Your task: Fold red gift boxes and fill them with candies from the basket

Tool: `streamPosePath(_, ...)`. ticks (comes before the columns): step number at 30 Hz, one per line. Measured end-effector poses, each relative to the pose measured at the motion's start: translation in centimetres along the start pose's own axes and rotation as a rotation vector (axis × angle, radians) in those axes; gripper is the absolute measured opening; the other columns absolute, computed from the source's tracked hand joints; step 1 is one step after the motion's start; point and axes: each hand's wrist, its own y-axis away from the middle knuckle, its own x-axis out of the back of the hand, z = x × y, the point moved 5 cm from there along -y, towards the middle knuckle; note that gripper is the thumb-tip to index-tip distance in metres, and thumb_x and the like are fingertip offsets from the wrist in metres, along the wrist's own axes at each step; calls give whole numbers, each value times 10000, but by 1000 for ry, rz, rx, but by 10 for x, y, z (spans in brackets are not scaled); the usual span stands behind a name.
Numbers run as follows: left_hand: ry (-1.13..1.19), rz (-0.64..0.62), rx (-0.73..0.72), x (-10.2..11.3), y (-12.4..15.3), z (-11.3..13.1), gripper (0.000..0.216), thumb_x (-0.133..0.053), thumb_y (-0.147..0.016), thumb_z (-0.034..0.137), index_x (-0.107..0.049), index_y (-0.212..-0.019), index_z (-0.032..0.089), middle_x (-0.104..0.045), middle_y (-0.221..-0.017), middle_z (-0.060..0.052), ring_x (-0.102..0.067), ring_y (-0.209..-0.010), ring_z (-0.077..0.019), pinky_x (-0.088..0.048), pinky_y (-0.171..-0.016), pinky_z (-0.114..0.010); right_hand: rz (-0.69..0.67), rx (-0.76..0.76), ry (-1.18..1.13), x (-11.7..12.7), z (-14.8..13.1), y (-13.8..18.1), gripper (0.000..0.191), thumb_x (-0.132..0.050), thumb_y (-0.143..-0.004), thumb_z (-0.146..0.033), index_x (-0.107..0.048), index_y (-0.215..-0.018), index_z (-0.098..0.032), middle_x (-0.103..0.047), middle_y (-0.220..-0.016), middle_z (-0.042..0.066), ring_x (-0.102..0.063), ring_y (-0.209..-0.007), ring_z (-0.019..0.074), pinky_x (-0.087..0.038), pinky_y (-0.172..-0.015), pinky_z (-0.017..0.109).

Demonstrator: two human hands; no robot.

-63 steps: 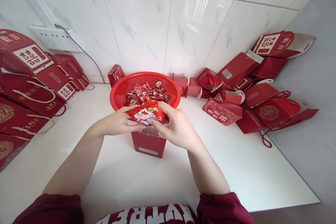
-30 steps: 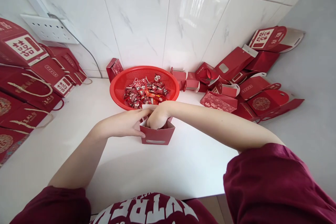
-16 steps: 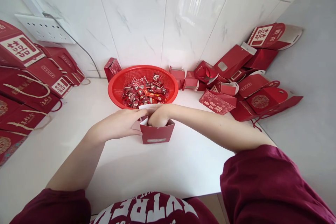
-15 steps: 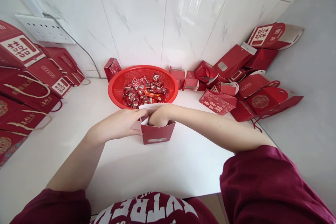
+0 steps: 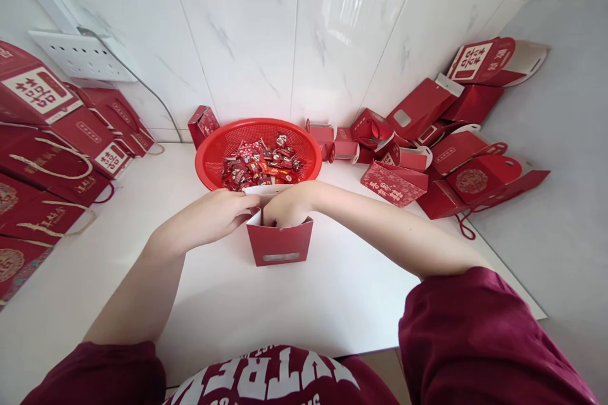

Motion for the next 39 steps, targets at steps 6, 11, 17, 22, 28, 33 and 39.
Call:
streamPosePath(6, 98, 27, -9, 20, 10, -10, 288, -440, -944, 208, -722, -975, 252, -717, -885, -29, -651, -764, -192, -441, -690, -278, 145, 220, -362, 57, -20, 45, 215, -552, -911, -203, -735, -1025, -213, -741, -1004, 0, -680, -888, 138, -525, -777, 260)
streamPosePath(11, 145, 50, 4, 28, 16, -13, 308, -428, -969, 280, -735, -980, 255, -689, -1070, -21, -654, -843, -175, -453, -726, -265, 430, 129, -489, 83, 31, 42, 161, -585, -920, -287, -703, -973, -191, -749, -937, 24, -702, -860, 148, -561, -812, 300)
streamPosePath(17, 188, 133, 139, 34, 14, -18, 289, -464, -977, 433, -596, -1176, 269, -703, -1063, -10, -659, -816, -188, -437, -663, -264, 315, -235, -421, 56, 117, -14, 171, -557, -938, -234, -690, -981, -136, -760, -959, 94, -713, -892, 177, -551, -781, 258)
streamPosePath(22, 190, 95, 186, 30, 11, -32, 298, -416, -997, 447, -621, -1100, 258, -726, -940, -17, -669, -788, -201, -414, -634, -262, 316, -323, -304, 44, 150, -44, 171, -596, -900, -230, -723, -935, -121, -764, -956, 99, -700, -881, 199, -514, -780, 246)
streamPosePath(28, 189, -93, 196, 19, 8, -43, 509, -344, -1002, 496, -603, -695, 182, -616, -658, -35, -559, -581, -170, -301, -524, -282, 308, -415, -121, 39, 166, -68, 202, -611, -935, -303, -712, -949, -129, -736, -973, 82, -677, -921, 195, -510, -852, 308)
streamPosePath(33, 270, -182, 214, 19, 5, -44, 455, -405, -986, 475, -662, -770, 168, -649, -750, -36, -575, -646, -158, -319, -554, -272, 272, -467, 2, 32, 174, -80, 266, -577, -977, -384, -661, -1066, -148, -677, -1088, 65, -656, -975, 194, -543, -886, 403)
streamPosePath(39, 329, -195, 221, 17, 3, -46, 400, -454, -970, 480, -726, -936, 188, -727, -931, -51, -651, -780, -183, -394, -634, -264, 228, -494, 93, 28, 178, -81, 282, -561, -984, -391, -649, -1111, -155, -662, -1142, 79, -644, -1023, 205, -529, -912, 422)
